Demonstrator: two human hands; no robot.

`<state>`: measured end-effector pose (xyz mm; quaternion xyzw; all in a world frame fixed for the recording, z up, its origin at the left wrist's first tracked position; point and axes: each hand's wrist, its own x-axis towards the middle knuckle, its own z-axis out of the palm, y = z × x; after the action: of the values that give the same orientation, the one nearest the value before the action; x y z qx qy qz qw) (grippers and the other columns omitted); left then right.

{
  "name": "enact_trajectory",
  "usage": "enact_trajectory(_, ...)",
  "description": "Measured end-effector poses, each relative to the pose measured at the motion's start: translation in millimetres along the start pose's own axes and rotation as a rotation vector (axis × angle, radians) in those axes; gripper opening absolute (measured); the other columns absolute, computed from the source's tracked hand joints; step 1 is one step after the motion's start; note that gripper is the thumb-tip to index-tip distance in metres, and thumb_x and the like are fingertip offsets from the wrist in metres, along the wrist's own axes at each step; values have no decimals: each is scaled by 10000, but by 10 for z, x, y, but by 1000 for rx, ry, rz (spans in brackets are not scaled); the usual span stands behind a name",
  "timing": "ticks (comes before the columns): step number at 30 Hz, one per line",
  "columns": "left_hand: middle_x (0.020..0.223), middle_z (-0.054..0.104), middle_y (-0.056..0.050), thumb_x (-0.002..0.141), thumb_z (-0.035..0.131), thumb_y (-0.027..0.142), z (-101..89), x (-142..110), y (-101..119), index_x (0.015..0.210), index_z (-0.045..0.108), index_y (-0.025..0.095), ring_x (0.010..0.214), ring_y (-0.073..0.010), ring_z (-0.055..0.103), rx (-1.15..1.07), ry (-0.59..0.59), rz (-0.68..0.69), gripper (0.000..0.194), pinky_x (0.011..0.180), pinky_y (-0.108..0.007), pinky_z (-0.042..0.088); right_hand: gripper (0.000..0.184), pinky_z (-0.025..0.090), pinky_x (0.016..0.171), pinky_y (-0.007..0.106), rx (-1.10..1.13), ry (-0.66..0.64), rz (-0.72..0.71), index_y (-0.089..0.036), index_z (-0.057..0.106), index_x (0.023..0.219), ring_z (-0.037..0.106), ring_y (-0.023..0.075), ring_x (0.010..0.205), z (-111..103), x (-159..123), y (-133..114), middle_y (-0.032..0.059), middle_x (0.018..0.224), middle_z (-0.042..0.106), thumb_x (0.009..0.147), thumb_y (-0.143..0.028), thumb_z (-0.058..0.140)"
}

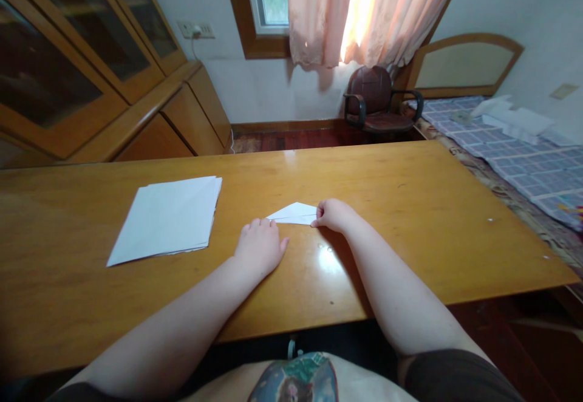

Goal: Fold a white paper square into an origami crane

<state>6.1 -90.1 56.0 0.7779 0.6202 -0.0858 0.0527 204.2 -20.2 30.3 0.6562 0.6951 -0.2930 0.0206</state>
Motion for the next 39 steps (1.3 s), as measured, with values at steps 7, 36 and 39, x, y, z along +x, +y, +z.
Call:
enact_trajectory(7,992,666,-187,866,419,446,-17,19,-204,1007,674,102,967,-319,591,-28,-31,9,451,809,-423,463,244,291,508,238,16,-1,-7,-202,631,703,519,116,563,9,-7,24,-12,639,619,650,-411,745)
enact_trajectory(36,1012,687,-39,866,493,297,-17,403,-552,1059,699,247,940,-189,610,-569,95,234,287,842,-284,454,466,418,781,299,53,432,-217,-186,618,944,568,225,950,10,-102,-44,82,1019,627,614,-478,769)
enact_trajectory(39,988,691,-25,864,500,279,20,419,-539,1023,708,242,924,-168,611,-679,93,297,265,860,-282,458,635,409,861,321,90,413,-316,-195,588,1122,544,239,1045,21,-126,-91,98,1134,603,572,-420,813)
